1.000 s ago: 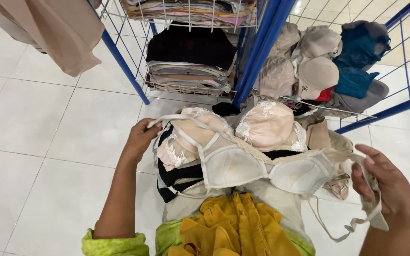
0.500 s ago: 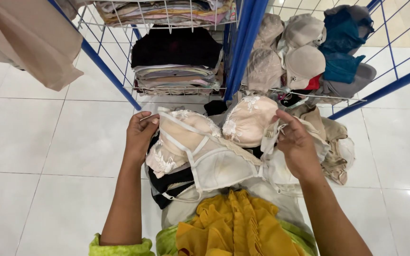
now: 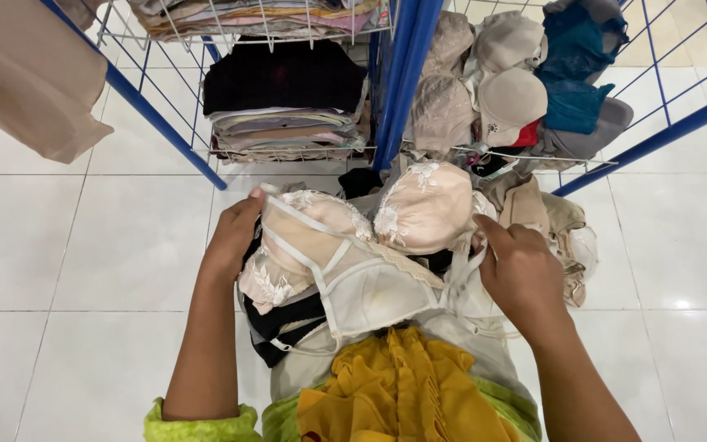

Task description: Sorting and organizing bras from a pile into categories while sitting on a stool.

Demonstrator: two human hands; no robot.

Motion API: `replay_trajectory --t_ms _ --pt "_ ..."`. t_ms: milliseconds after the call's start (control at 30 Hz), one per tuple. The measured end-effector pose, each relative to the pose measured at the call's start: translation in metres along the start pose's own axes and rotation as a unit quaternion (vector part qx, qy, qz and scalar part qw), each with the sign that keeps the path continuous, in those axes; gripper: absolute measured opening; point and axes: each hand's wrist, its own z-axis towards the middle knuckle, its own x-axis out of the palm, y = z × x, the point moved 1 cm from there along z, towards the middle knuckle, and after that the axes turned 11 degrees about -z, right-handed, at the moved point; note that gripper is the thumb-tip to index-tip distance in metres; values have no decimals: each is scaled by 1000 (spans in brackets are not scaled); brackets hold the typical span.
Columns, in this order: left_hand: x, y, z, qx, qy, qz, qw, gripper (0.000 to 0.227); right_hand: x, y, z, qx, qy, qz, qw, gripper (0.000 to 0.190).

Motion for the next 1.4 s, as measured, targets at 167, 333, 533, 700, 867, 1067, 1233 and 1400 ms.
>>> replay_trajectory --t_ms 167,333,533,700,867,1067,1233,1400 --pt "-3 10 10 66 -12 -16 998 35 -17 3 6 -69 -188 70 977 35" --pt "0 -7 -14 239 -63 -110 963 21 32 -33 3 -27 93 412 906 18" --pt "42 -26 -86 309 -41 -74 947 29 49 -29 4 108 83 493 859 12" --pt "134 -14 -135 306 111 185 927 37 59 -17 4 109 56 542 832 15" --pt "183 15 -145 351 218 346 842 49 49 -13 -2 52 46 580 812 22" --pt "182 33 -133 280 242 330 869 32 30 -40 -6 -11 69 623 779 33" --pt "166 12 -129 95 185 202 957 27 -3 -81 -14 -93 14 712 696 57" --pt "156 34 -114 81 219 34 972 21 28 -136 -46 -36 154 737 658 66"
